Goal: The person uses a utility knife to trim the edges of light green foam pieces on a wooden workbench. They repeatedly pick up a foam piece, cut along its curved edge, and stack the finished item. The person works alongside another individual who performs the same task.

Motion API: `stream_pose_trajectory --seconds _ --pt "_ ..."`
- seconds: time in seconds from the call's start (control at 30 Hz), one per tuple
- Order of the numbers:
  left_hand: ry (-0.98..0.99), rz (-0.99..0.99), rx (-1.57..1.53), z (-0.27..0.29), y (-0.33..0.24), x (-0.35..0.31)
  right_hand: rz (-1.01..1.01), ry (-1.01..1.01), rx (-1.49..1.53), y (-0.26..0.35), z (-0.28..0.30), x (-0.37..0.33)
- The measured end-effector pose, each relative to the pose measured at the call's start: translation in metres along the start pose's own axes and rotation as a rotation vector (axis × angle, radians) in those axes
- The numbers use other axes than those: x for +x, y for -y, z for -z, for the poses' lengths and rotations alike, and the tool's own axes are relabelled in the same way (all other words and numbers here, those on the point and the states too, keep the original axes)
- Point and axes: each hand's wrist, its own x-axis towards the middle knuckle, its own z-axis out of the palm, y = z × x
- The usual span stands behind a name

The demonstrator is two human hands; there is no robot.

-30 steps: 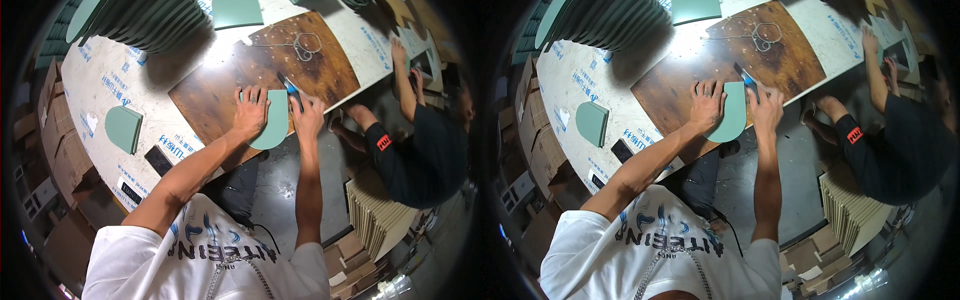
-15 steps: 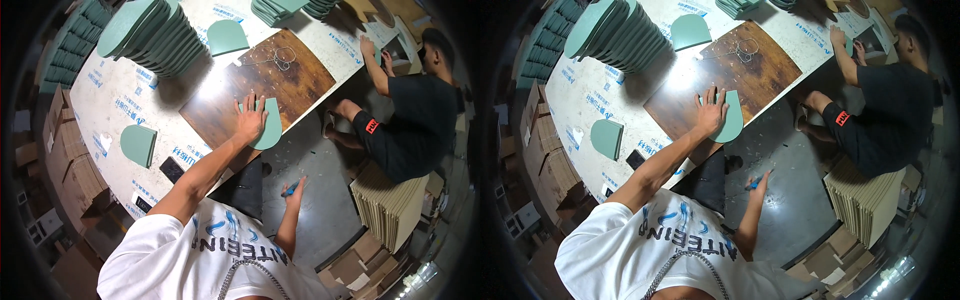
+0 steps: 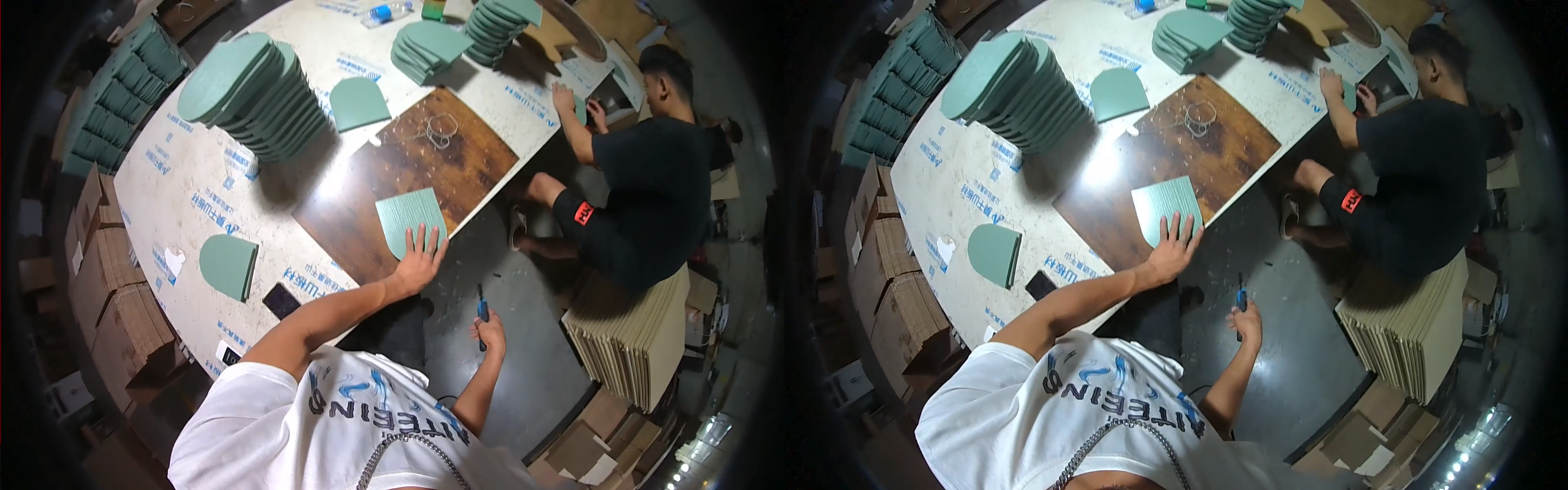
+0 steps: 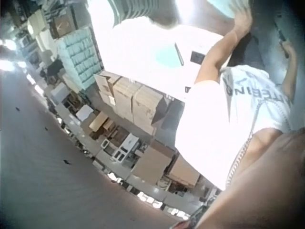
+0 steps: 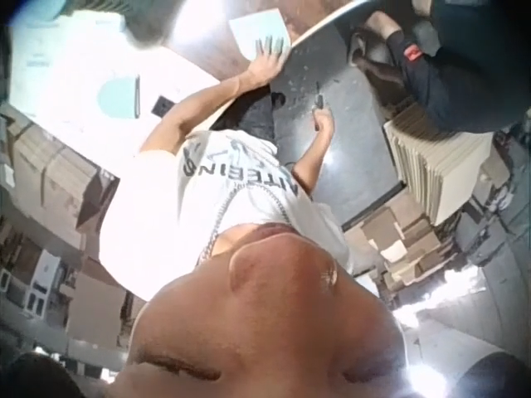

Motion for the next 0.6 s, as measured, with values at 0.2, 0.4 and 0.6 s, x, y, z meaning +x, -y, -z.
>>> stream_pose_trajectory --seconds 0.2,0.4,0.6 --pt "-0.168 0.056 -0.417 0.089 0.039 0.049 0.325 -0.549 -0.013 0.064 -0.013 0.012" --pt "-0.171 0.472 -1.432 0.122 0.156 0.057 0.535 -0.156 0.875 0.161 -0.073 -0.011" --pt "-0.329 0.745 -1.850 0.118 0.204 0.038 0.484 0.162 0.961 0.254 -0.115 -0.014"
